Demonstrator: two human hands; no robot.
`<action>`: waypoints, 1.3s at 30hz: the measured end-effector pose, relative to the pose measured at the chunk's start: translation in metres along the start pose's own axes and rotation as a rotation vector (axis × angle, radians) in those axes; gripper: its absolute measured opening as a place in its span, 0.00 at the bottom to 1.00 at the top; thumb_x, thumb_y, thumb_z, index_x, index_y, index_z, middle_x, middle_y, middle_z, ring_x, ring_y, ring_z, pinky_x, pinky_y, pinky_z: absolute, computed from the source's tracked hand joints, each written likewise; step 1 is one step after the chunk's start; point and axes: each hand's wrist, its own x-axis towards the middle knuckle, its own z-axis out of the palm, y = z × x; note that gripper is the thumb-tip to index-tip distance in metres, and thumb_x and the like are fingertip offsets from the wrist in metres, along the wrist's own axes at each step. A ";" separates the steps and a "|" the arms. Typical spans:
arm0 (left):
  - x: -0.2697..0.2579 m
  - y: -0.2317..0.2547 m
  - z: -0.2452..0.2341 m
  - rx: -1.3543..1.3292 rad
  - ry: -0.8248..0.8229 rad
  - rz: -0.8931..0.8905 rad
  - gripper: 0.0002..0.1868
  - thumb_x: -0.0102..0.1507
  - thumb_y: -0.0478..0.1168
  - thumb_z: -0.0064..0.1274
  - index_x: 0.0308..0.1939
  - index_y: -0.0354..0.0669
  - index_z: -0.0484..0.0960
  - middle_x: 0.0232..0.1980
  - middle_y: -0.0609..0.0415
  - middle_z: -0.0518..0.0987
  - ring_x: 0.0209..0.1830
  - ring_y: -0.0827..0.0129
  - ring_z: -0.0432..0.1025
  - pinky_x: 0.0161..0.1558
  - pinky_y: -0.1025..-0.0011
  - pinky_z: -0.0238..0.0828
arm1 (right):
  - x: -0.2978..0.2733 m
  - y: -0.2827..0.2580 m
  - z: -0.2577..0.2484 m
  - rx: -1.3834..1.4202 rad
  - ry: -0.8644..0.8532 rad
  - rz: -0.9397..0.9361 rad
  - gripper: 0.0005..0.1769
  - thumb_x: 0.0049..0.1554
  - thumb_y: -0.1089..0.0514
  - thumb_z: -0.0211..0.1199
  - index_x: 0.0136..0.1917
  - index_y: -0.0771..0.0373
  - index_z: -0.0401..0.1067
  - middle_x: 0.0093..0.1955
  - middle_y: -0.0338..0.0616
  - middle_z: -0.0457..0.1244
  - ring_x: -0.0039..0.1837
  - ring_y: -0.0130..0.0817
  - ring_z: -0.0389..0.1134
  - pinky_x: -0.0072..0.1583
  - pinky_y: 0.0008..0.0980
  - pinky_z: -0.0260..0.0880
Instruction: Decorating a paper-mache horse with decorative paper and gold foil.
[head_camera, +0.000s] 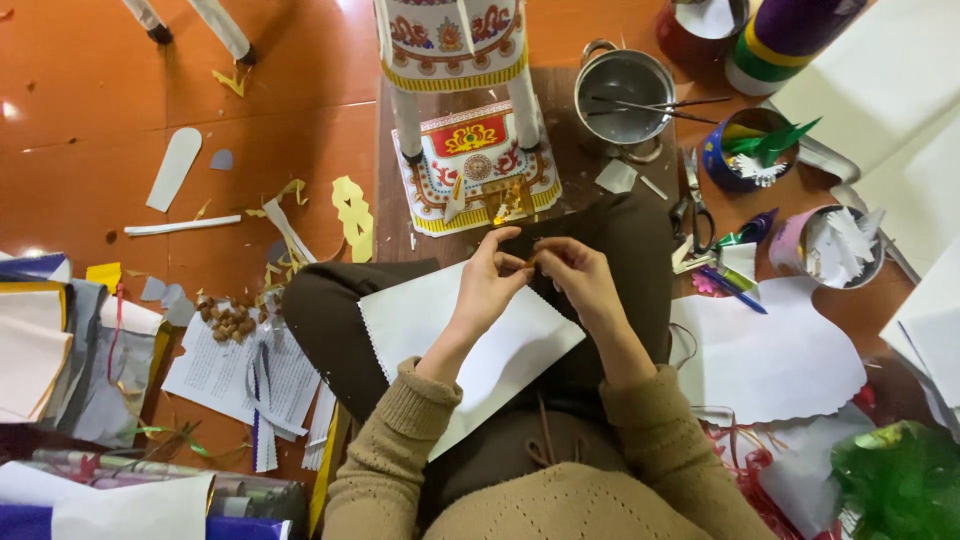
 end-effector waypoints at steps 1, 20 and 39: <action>0.003 -0.006 0.000 0.006 0.000 -0.016 0.32 0.54 0.34 0.61 0.62 0.55 0.72 0.35 0.53 0.83 0.36 0.71 0.77 0.42 0.74 0.76 | 0.006 0.014 -0.003 -0.079 -0.035 0.004 0.10 0.54 0.65 0.64 0.50 0.71 0.74 0.38 0.49 0.66 0.39 0.27 0.64 0.35 0.20 0.61; 0.148 -0.123 -0.090 0.594 0.174 -0.212 0.14 0.56 0.45 0.58 0.47 0.59 0.80 0.40 0.58 0.85 0.47 0.58 0.78 0.50 0.59 0.73 | 0.137 0.040 -0.020 -0.446 0.081 -0.044 0.08 0.50 0.62 0.68 0.45 0.64 0.77 0.34 0.48 0.66 0.38 0.32 0.65 0.41 0.30 0.65; 0.171 -0.120 -0.076 0.486 0.504 -0.156 0.09 0.60 0.40 0.51 0.40 0.39 0.79 0.36 0.39 0.79 0.43 0.41 0.75 0.46 0.49 0.71 | 0.167 0.086 0.003 -0.588 -0.021 -0.043 0.15 0.50 0.61 0.67 0.52 0.62 0.75 0.46 0.57 0.69 0.53 0.55 0.70 0.54 0.49 0.71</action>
